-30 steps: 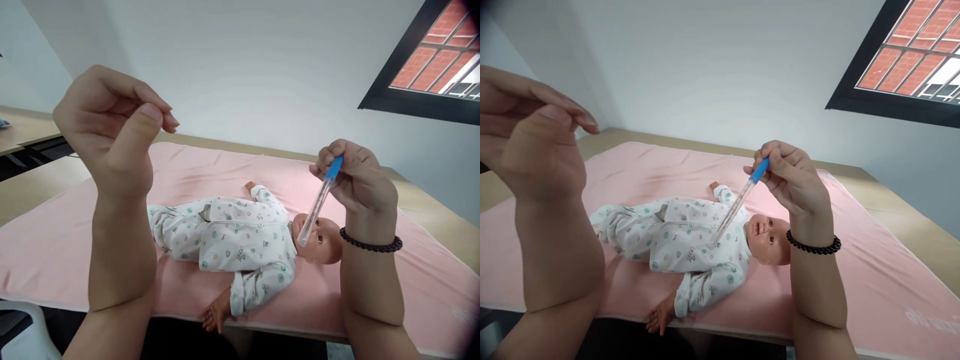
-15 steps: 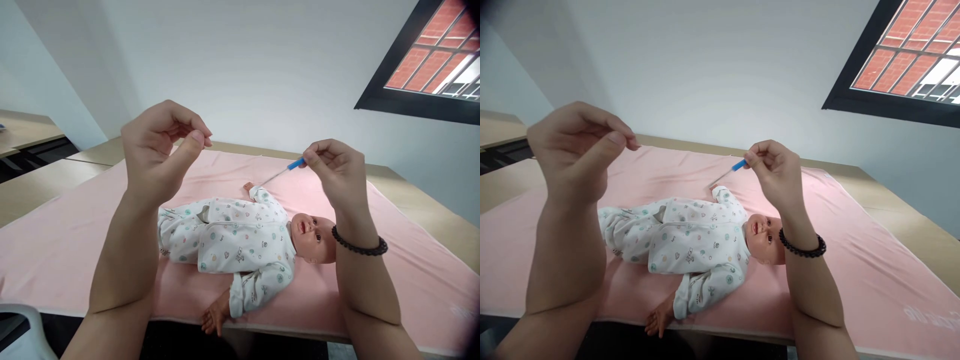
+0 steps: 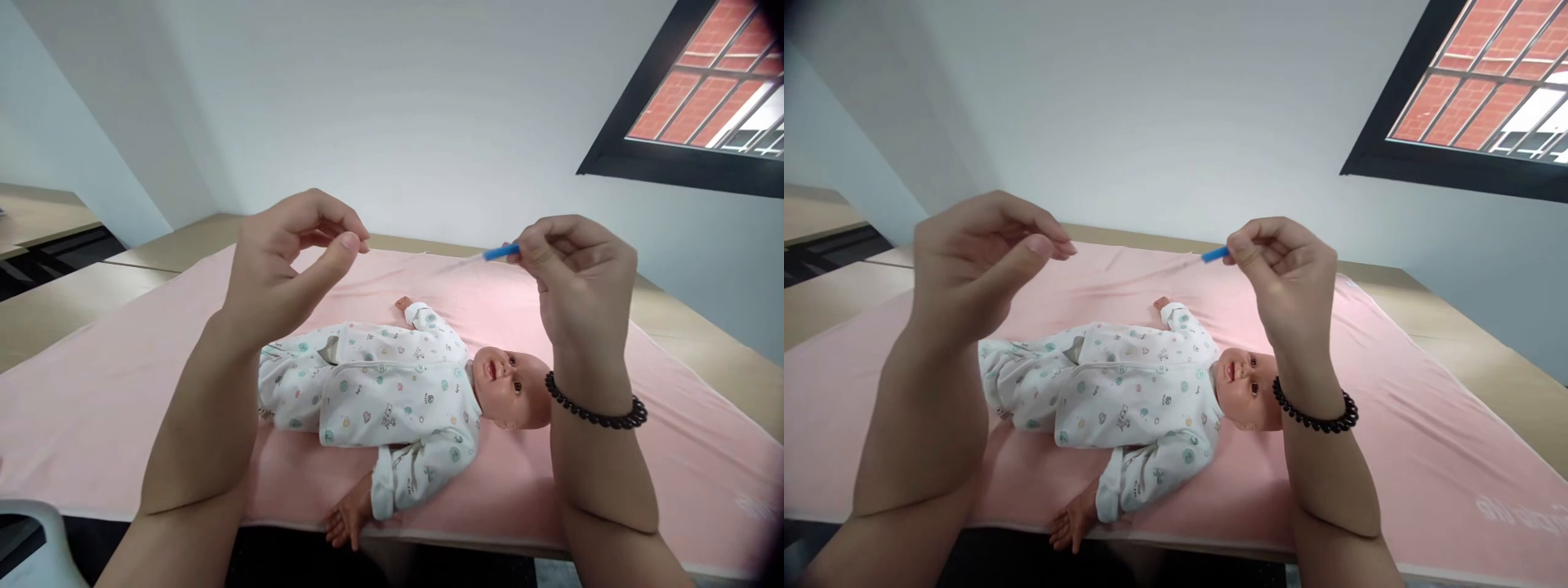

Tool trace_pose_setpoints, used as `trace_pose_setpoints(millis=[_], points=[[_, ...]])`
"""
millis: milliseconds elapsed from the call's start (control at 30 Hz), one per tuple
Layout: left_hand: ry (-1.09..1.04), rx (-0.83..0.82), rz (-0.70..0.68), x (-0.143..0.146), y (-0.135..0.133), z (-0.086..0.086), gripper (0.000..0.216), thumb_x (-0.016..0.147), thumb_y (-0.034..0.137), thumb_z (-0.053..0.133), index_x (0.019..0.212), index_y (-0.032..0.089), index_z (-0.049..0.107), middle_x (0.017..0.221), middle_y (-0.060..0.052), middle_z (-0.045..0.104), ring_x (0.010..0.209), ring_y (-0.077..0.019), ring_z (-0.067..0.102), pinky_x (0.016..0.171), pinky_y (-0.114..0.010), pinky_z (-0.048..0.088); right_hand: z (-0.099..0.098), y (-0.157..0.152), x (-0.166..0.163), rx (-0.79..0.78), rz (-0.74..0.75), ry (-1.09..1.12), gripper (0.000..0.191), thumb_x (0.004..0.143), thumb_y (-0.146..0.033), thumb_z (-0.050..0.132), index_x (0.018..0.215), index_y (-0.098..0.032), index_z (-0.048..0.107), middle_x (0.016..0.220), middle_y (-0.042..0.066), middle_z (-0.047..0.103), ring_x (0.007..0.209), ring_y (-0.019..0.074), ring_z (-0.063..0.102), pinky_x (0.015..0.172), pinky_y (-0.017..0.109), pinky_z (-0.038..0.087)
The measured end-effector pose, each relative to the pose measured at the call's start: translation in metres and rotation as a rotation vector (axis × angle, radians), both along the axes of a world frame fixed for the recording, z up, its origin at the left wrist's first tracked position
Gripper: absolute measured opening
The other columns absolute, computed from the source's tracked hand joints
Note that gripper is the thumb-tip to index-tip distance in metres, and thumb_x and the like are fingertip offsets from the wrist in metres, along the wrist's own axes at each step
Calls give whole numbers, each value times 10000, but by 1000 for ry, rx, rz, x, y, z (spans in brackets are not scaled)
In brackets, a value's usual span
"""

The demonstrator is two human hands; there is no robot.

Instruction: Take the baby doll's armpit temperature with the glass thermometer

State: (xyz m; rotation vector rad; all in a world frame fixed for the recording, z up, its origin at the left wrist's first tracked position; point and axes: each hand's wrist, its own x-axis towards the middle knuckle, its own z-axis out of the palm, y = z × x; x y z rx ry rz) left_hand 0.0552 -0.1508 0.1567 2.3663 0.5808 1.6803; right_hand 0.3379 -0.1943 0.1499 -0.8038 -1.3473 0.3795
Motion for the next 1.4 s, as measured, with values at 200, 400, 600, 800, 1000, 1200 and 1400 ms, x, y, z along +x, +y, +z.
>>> trace_pose_setpoints(millis=[200, 400, 600, 800, 1000, 1200, 1400], points=[[114, -15, 26, 12, -7, -4, 241, 885, 317, 719, 1121, 297, 681, 967, 1, 729, 894, -145, 709, 750, -274, 634, -5, -12, -24, 108, -141, 69, 116, 961, -404, 629, 952, -291, 657, 963, 22, 667, 1001, 203, 696, 957, 410, 587], [-2, 105, 74, 18, -20, -4, 200, 875, 233, 737, 1056, 318, 729, 929, 34, 752, 837, -133, 709, 733, -296, 655, -10, -17, -40, 105, -201, 2, 157, 981, -451, 587, 1008, -311, 650, 975, 21, 687, 1005, 210, 714, 896, 419, 620], [-75, 106, 165, 13, -26, 0, 122, 916, 303, 707, 1016, 365, 738, 931, 60, 752, 844, -142, 719, 786, -359, 670, -8, -20, -42, 99, -83, -3, 96, 947, -368, 661, 1026, -323, 692, 1035, 0, 703, 1030, 198, 712, 1007, 439, 583], [-104, 97, 179, 11, -22, 1, 113, 939, 406, 669, 982, 332, 743, 886, 47, 763, 794, -136, 726, 758, -338, 677, -7, -21, -40, 82, -30, 24, 110, 909, -356, 721, 1013, -324, 724, 959, -3, 722, 921, 199, 728, 942, 446, 612], [-86, 90, 131, 7, -15, -2, 143, 965, 396, 635, 914, 312, 738, 797, 58, 750, 756, -125, 732, 681, -288, 654, -5, -20, -38, 29, -21, 7, 63, 905, -346, 727, 875, -291, 725, 781, -12, 696, 734, 162, 703, 787, 370, 630], [-98, 82, 133, 8, -16, 0, 70, 932, 324, 686, 946, 321, 755, 865, 51, 764, 781, -128, 729, 697, -302, 658, -5, -20, -37, 14, -3, -8, 64, 900, -330, 732, 952, -296, 718, 820, -16, 693, 752, 157, 705, 795, 358, 632], [-58, 100, 191, 9, -20, 0, 96, 934, 350, 676, 1002, 355, 743, 935, 56, 761, 907, -151, 732, 768, -324, 672, -4, -23, -39, 19, -9, -18, 94, 897, -279, 726, 977, -305, 685, 845, -19, 680, 787, 163, 707, 858, 367, 622]])
